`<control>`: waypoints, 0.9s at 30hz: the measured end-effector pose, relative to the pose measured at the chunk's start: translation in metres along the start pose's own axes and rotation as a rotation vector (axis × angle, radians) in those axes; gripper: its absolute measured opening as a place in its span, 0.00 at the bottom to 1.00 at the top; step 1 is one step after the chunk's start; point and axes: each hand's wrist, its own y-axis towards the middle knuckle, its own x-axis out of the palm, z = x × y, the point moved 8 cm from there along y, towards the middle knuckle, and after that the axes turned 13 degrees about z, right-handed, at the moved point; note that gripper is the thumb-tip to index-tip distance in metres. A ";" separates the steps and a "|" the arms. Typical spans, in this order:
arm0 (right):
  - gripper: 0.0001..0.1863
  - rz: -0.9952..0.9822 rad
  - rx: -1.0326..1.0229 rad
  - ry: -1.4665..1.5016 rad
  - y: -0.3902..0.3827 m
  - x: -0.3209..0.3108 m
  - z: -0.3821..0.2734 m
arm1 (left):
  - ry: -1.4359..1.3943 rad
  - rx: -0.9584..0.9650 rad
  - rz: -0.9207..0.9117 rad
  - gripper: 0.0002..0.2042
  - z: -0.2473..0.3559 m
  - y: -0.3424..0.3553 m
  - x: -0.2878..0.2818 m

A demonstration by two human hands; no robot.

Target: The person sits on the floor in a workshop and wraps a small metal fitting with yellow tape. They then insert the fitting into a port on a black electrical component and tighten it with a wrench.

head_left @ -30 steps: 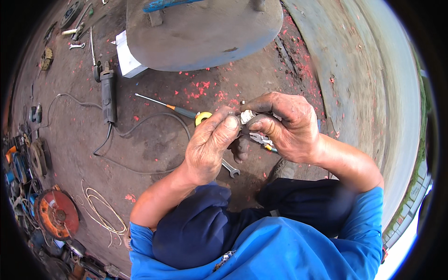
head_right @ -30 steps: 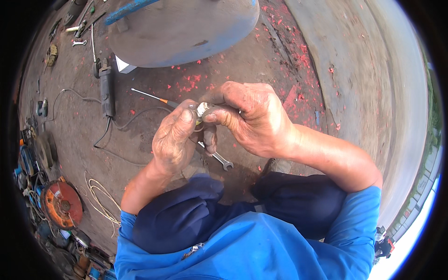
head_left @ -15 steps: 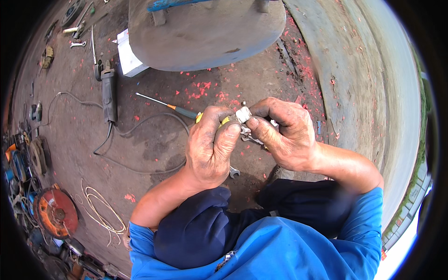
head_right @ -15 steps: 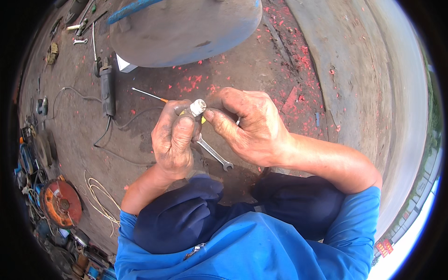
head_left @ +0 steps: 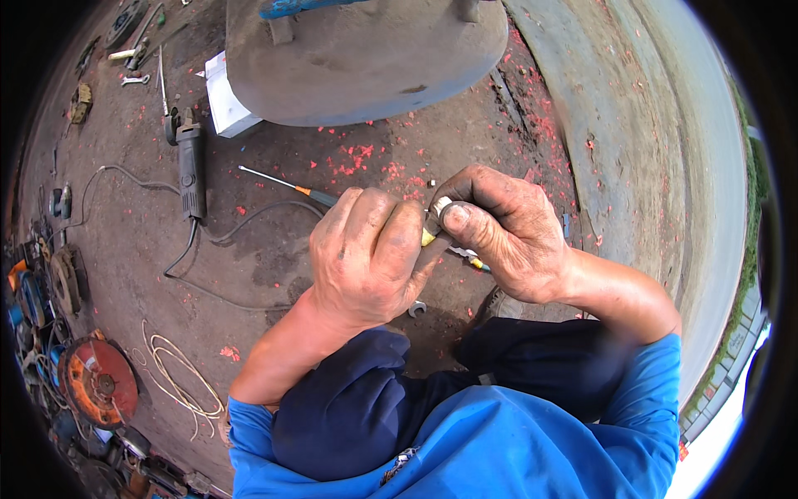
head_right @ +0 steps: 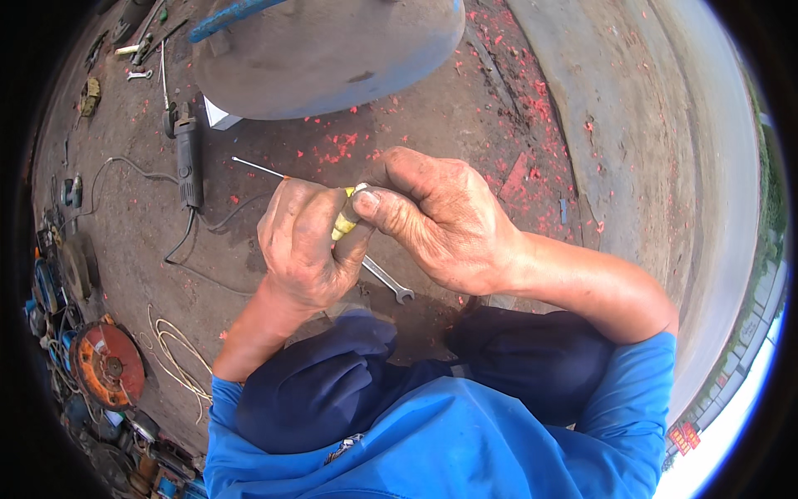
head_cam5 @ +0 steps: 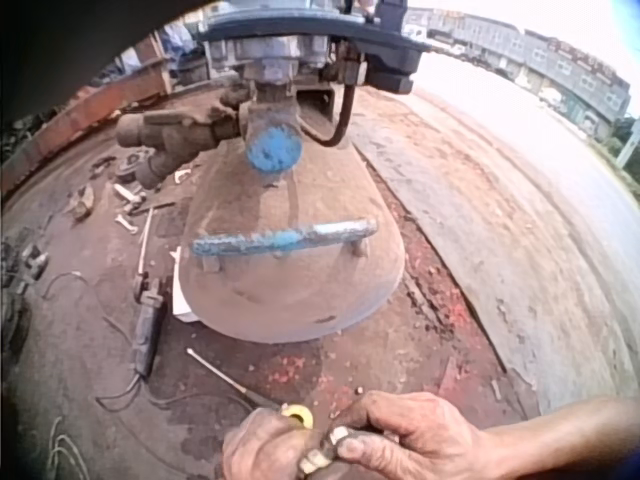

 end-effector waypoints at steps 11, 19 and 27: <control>0.13 -0.030 -0.688 -0.302 0.000 0.004 -0.036 | -1.128 -1.180 -0.289 0.29 -0.011 -0.038 0.026; 0.14 -0.110 -0.651 -0.355 -0.005 0.002 -0.039 | -0.648 -0.451 -0.187 0.16 -0.005 -0.008 0.008; 0.14 -0.165 -0.454 -0.264 -0.003 0.007 -0.022 | -0.174 -0.083 -0.177 0.17 0.002 -0.001 0.002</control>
